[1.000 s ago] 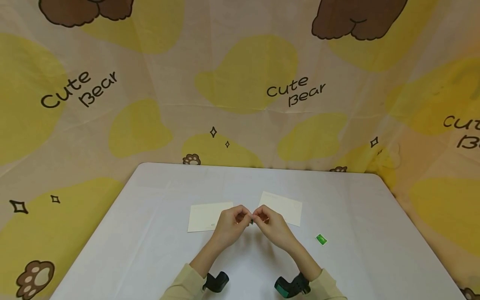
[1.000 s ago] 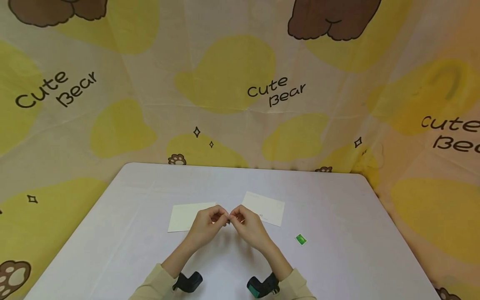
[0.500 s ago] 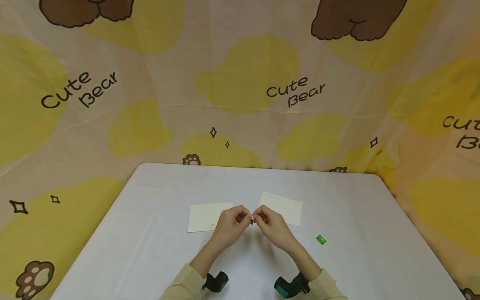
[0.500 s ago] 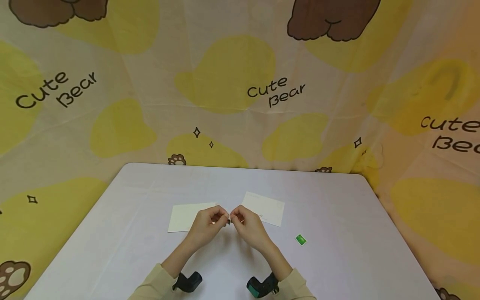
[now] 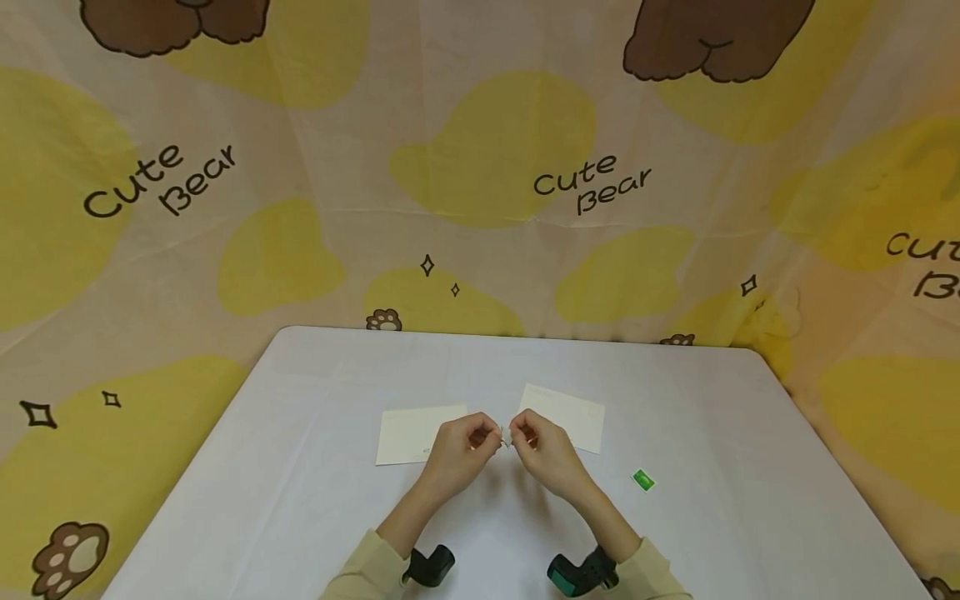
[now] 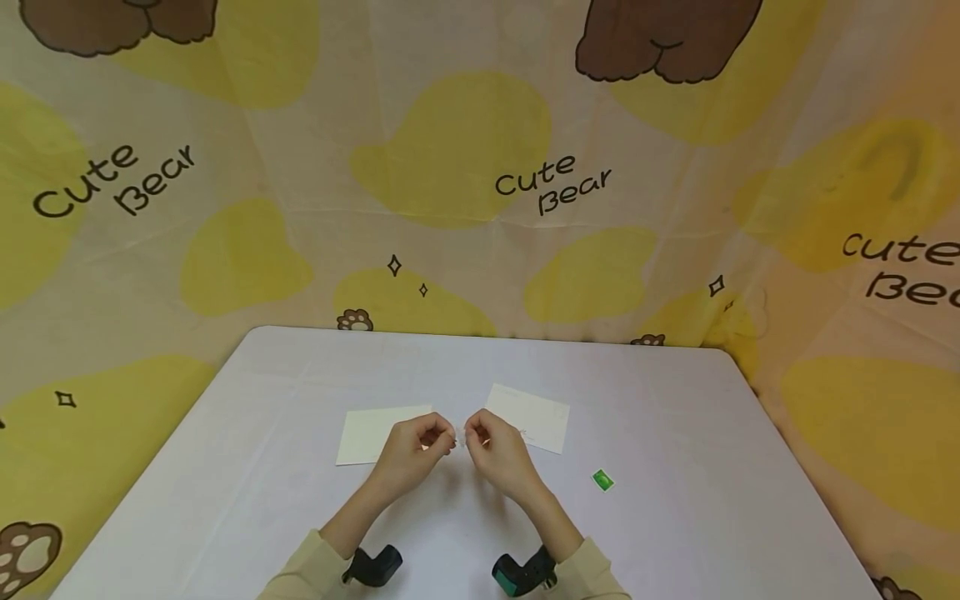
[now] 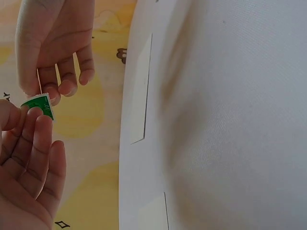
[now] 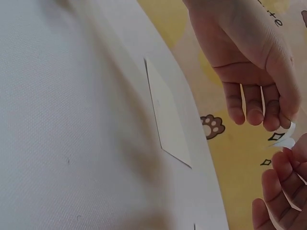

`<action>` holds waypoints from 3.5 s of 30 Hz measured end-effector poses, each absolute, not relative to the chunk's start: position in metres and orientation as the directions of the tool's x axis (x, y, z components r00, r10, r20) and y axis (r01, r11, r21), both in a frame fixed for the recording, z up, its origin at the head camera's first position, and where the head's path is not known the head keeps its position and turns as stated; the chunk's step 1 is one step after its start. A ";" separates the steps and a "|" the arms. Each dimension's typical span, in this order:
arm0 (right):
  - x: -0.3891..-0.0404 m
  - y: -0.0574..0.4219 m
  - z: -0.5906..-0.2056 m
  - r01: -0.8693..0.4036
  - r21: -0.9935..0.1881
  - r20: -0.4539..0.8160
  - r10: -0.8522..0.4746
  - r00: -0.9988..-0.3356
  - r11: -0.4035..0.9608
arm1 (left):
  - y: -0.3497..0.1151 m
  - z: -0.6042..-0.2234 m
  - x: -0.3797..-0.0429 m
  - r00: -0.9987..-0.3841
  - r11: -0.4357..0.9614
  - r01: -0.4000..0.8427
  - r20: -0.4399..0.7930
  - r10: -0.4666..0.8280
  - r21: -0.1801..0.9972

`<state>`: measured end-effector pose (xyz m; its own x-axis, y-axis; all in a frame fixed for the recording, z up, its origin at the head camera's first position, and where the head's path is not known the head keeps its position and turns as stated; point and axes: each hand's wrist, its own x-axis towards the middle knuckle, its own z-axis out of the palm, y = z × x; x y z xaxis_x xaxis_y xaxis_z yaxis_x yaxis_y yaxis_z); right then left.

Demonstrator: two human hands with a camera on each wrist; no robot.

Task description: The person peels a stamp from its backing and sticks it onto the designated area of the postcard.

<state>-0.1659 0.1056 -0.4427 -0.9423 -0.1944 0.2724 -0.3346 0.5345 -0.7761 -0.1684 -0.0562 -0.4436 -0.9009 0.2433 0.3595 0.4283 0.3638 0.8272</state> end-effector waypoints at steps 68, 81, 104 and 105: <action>-0.168 0.121 -0.471 -0.282 -0.746 0.186 -0.218 -0.958 0.603 | -0.080 -0.453 -0.164 -0.927 0.353 0.365 0.299 0.228 0.861; -0.164 0.121 -0.485 -0.344 -0.637 0.166 -0.313 -0.935 0.690 | -0.081 -0.454 -0.165 -0.924 0.339 0.371 0.307 0.228 0.865; -0.163 0.124 -0.489 -0.351 -0.525 0.200 -0.289 -0.936 0.776 | -0.078 -0.455 -0.166 -0.917 0.344 0.391 0.331 0.222 0.854; -0.163 0.125 -0.488 -0.350 -0.524 0.201 -0.286 -0.937 0.777 | -0.078 -0.455 -0.166 -0.918 0.344 0.388 0.328 0.221 0.855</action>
<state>-0.1627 0.1249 -0.4885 -0.9368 -0.2862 0.2012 -0.3497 0.7766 -0.5240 -0.1663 -0.0781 -0.4554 -0.9185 0.2211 0.3279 0.3881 0.3438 0.8551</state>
